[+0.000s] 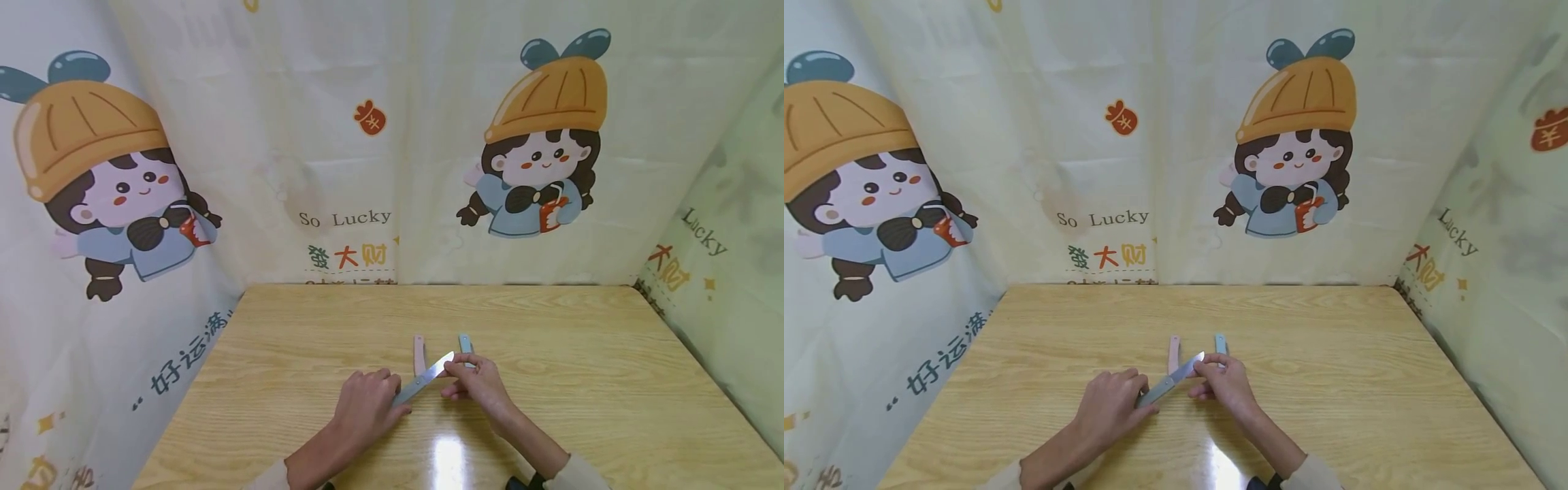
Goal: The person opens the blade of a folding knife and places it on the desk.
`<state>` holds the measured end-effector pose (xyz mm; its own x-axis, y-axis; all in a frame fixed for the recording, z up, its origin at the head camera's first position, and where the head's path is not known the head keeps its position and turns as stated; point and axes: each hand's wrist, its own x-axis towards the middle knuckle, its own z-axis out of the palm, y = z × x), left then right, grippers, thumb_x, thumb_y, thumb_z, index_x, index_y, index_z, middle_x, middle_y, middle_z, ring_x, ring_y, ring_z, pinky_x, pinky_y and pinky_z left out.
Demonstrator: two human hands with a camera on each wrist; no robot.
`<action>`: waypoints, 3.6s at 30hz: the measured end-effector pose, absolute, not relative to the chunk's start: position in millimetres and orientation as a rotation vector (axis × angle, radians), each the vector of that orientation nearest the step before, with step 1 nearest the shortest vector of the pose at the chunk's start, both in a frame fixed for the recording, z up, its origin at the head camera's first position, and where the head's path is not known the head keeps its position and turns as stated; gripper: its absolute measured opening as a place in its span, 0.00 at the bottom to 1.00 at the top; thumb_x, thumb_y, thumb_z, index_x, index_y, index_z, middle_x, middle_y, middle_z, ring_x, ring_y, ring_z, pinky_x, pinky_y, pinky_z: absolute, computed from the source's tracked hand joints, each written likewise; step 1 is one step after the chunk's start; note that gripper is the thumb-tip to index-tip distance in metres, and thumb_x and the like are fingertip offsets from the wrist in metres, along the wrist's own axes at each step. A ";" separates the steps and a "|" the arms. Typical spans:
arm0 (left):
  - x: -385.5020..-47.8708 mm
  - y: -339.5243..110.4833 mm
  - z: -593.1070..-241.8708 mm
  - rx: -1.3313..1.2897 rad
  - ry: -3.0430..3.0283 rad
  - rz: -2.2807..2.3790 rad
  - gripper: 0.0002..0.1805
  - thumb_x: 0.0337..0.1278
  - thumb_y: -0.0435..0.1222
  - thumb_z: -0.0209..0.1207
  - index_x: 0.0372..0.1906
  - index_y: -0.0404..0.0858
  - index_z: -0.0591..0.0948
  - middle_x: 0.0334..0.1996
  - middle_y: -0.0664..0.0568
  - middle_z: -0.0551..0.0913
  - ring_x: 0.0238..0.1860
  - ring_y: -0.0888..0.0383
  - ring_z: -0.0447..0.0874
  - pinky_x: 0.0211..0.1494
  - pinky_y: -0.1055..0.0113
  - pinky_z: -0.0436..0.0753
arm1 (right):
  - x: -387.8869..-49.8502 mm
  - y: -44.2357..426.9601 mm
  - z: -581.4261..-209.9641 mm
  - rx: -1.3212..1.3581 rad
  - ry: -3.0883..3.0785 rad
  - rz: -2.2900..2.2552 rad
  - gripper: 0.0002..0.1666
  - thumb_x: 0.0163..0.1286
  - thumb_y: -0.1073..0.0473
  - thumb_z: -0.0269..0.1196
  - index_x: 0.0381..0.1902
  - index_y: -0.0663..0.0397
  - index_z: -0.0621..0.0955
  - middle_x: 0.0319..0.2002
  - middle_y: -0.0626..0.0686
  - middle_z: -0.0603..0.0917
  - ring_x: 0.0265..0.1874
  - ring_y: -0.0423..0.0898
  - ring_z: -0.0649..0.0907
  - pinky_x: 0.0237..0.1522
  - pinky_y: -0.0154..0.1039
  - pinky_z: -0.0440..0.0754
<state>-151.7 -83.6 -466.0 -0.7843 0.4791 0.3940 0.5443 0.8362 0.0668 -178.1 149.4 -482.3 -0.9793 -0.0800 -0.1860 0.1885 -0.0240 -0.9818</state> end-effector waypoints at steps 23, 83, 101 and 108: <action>-213.1 -110.8 -483.8 -0.315 -2.830 -1.614 0.11 0.66 0.36 0.66 0.39 0.31 0.90 0.23 0.52 0.85 0.23 0.62 0.79 0.25 0.69 0.76 | -165.4 159.4 -485.7 -0.121 2.024 -2.020 0.23 0.81 0.57 0.54 0.54 0.79 0.75 0.34 0.60 0.88 0.26 0.47 0.87 0.35 0.40 0.86; -255.6 -70.4 -491.0 -1.045 -3.126 -0.817 0.58 0.50 0.50 0.74 0.81 0.37 0.55 0.77 0.42 0.58 0.78 0.47 0.51 0.73 0.52 0.63 | -166.0 150.8 -492.6 -0.151 2.102 -1.834 0.20 0.79 0.56 0.54 0.47 0.72 0.80 0.32 0.54 0.86 0.27 0.44 0.83 0.29 0.34 0.79; -220.5 -60.8 -469.6 -1.193 -2.851 -0.665 0.64 0.43 0.58 0.76 0.80 0.36 0.55 0.73 0.46 0.67 0.73 0.51 0.63 0.71 0.57 0.67 | -172.0 149.1 -493.4 -0.224 2.165 -1.816 0.19 0.80 0.57 0.57 0.49 0.73 0.79 0.32 0.54 0.83 0.20 0.42 0.79 0.18 0.31 0.75; -215.0 -62.8 -471.4 -1.212 -2.818 -0.660 0.63 0.40 0.58 0.76 0.79 0.37 0.58 0.73 0.48 0.68 0.72 0.52 0.64 0.69 0.57 0.70 | -170.7 151.0 -492.3 -0.317 2.230 -1.725 0.15 0.80 0.59 0.56 0.44 0.70 0.80 0.30 0.53 0.83 0.25 0.44 0.80 0.23 0.31 0.75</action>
